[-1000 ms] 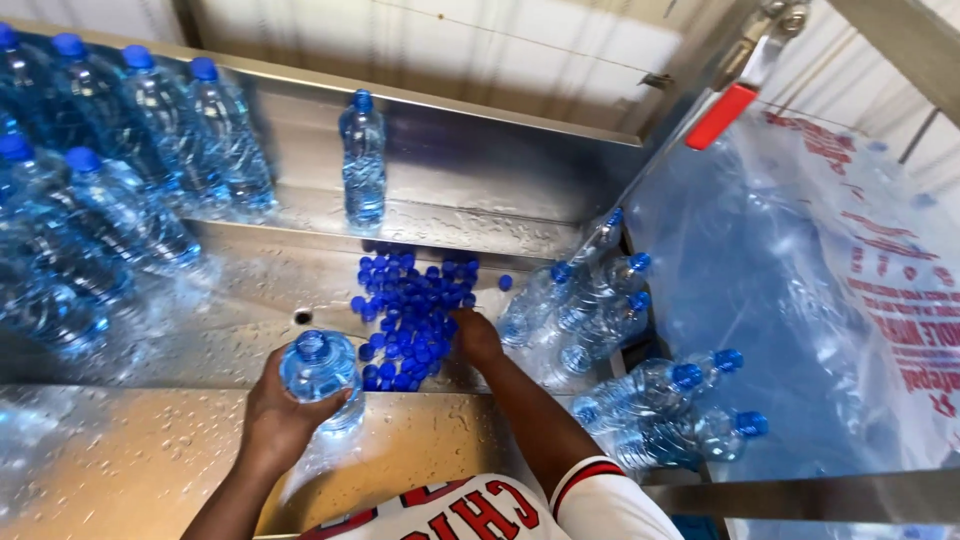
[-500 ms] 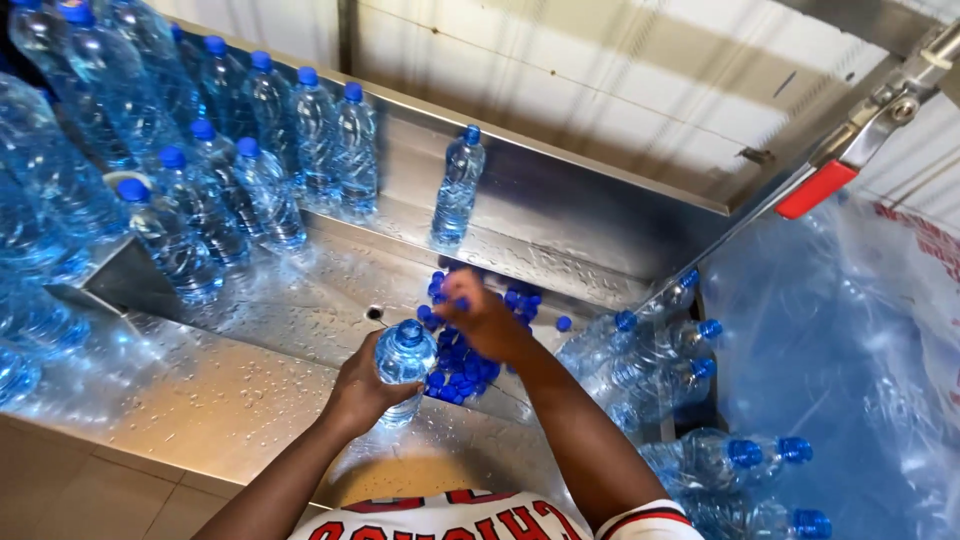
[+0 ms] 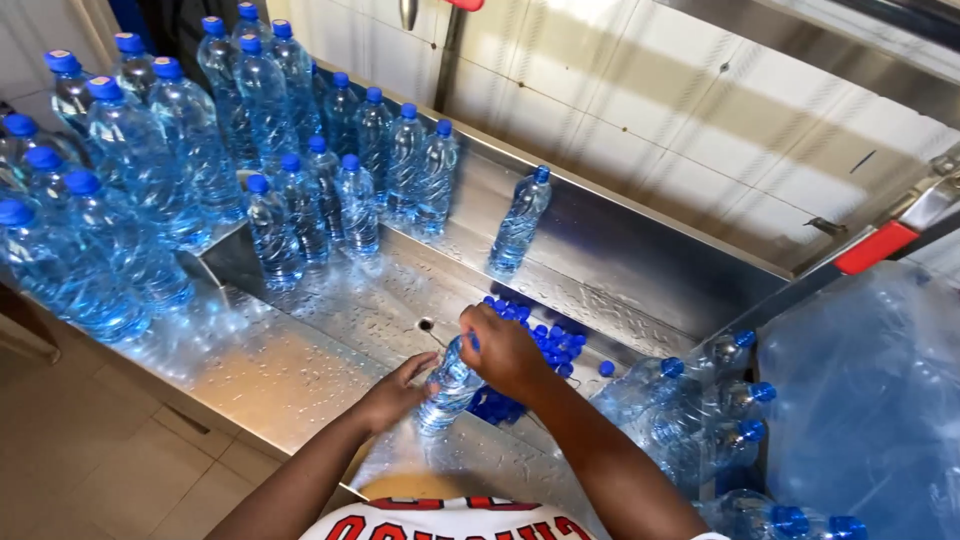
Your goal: Filling plastic bottles with water from a tap, capping them, and placing them into large plastic bags.
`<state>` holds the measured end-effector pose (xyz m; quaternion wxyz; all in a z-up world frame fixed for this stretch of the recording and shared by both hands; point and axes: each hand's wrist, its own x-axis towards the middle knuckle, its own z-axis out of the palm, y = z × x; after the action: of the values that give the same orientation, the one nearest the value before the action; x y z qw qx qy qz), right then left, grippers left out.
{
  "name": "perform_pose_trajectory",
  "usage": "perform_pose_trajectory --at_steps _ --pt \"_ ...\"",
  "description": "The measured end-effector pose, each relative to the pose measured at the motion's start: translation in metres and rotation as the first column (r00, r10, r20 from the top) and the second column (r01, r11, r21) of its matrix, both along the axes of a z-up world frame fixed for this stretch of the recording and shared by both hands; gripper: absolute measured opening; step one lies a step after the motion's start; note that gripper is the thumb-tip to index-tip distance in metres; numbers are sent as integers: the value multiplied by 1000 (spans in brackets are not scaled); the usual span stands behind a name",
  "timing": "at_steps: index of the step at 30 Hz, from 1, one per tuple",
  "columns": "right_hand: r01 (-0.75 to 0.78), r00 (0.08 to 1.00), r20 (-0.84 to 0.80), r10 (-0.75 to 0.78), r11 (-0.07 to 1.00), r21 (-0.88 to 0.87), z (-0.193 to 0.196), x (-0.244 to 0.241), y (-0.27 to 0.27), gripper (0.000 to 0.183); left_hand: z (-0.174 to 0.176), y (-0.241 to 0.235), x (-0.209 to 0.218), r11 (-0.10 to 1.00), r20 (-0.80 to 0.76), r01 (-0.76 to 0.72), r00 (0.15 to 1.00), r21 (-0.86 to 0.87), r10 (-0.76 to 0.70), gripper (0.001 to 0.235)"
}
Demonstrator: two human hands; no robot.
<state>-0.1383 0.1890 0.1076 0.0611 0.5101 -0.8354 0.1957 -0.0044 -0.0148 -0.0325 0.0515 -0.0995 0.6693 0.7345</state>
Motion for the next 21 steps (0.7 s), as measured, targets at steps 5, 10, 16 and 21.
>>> perform_pose_trajectory --at_steps 5,10,16,21 --pt "-83 996 24 91 973 -216 26 13 -4 14 18 -12 21 912 403 -296 900 285 166 106" --pt "-208 976 -180 125 786 -582 37 11 -6 21 2 -54 8 759 382 -353 912 548 149 97" --pt "909 -25 999 29 417 11 -36 -24 -18 44 54 -133 11 960 -52 -247 965 133 255 88" --pt "781 413 905 104 471 -411 -38 -6 -77 59 36 -187 -1 848 143 -501 864 169 482 45"
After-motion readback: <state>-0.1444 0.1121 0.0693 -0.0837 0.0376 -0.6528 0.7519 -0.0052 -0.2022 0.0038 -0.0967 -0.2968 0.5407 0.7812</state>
